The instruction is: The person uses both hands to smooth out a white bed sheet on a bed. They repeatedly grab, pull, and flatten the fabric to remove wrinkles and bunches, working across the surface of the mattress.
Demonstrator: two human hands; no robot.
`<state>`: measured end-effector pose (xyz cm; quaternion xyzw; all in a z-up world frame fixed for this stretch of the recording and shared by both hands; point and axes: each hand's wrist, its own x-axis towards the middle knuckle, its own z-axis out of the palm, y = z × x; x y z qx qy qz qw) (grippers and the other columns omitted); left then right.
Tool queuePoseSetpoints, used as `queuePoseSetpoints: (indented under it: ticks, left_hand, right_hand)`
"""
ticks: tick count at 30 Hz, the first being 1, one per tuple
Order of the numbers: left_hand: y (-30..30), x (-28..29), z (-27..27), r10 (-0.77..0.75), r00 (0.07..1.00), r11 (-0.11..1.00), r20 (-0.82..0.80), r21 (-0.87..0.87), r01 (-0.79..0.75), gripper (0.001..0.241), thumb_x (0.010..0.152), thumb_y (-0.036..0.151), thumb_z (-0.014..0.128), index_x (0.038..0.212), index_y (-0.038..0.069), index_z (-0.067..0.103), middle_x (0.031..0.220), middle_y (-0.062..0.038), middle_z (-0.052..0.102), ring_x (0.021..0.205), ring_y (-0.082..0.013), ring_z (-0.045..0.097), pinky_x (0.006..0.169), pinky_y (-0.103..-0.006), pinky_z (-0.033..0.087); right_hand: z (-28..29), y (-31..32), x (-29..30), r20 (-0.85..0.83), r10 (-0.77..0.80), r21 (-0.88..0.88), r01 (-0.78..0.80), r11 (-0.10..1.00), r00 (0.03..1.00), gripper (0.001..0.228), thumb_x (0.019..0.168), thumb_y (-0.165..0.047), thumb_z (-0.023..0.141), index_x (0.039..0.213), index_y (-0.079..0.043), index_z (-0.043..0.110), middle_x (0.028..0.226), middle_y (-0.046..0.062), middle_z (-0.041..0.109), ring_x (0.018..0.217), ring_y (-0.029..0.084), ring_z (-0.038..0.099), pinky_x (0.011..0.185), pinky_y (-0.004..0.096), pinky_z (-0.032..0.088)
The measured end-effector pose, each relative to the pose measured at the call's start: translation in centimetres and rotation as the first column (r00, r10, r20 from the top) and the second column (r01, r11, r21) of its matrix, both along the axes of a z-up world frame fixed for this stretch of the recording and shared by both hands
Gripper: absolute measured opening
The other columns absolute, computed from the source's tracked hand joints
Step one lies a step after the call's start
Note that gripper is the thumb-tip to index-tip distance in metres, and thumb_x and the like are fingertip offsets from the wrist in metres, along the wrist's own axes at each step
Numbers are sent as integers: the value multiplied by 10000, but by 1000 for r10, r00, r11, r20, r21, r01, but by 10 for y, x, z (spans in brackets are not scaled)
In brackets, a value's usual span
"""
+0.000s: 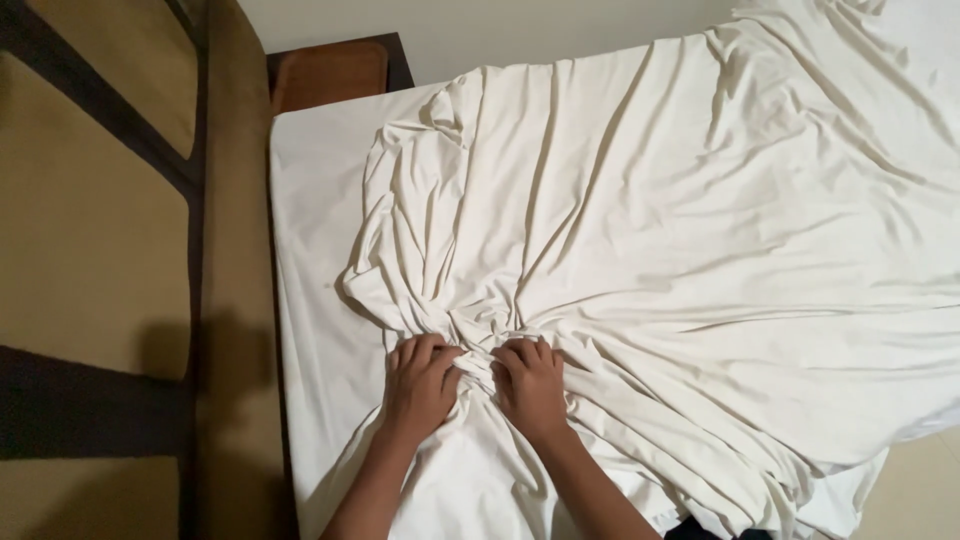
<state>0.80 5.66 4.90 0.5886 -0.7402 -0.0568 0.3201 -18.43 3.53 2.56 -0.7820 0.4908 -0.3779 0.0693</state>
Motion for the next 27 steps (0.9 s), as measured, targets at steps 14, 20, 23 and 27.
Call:
queuePoseSetpoints:
  ticks: [14, 20, 23, 27]
  left_hand:
    - [51, 34, -3, 127, 990, 991, 68, 19, -129, 206, 814, 163, 694, 1019, 140, 691, 935, -63, 586, 965, -282, 561, 870, -447, 379]
    - [61, 35, 5, 169, 986, 985, -7, 29, -169, 212, 757, 197, 712, 958, 133, 685, 939, -46, 602, 963, -269, 571, 867, -439, 370]
    - [57, 32, 4, 206, 978, 977, -43, 69, -203, 236, 698, 210, 725, 925, 148, 703, 953, -22, 608, 1002, -257, 548, 886, -447, 352]
    - [48, 23, 10, 267, 959, 957, -92, 142, -253, 227, 689, 221, 750, 914, 186, 743, 1008, -6, 608, 1104, -258, 497, 921, -526, 294]
  right_hand:
    - [20, 31, 27, 14, 244, 200, -242, 950, 970, 217, 834, -116, 692, 1048, -80, 689, 1035, 98, 627, 1013, 318, 591, 898, 468, 411]
    - [31, 36, 30, 13, 294, 254, -288, 923, 956, 169, 845, -106, 688, 1010, -70, 688, 993, 99, 638, 983, 316, 602, 905, 460, 422]
    - [38, 28, 24, 101, 299, 273, -315, 909, 949, 138, 863, -119, 700, 987, -59, 698, 969, 106, 653, 935, 326, 625, 857, 442, 479]
    - [52, 20, 7, 304, 196, 437, -319, 841, 932, 124, 935, -89, 656, 1031, -22, 696, 1011, 145, 651, 898, 340, 664, 818, 419, 545]
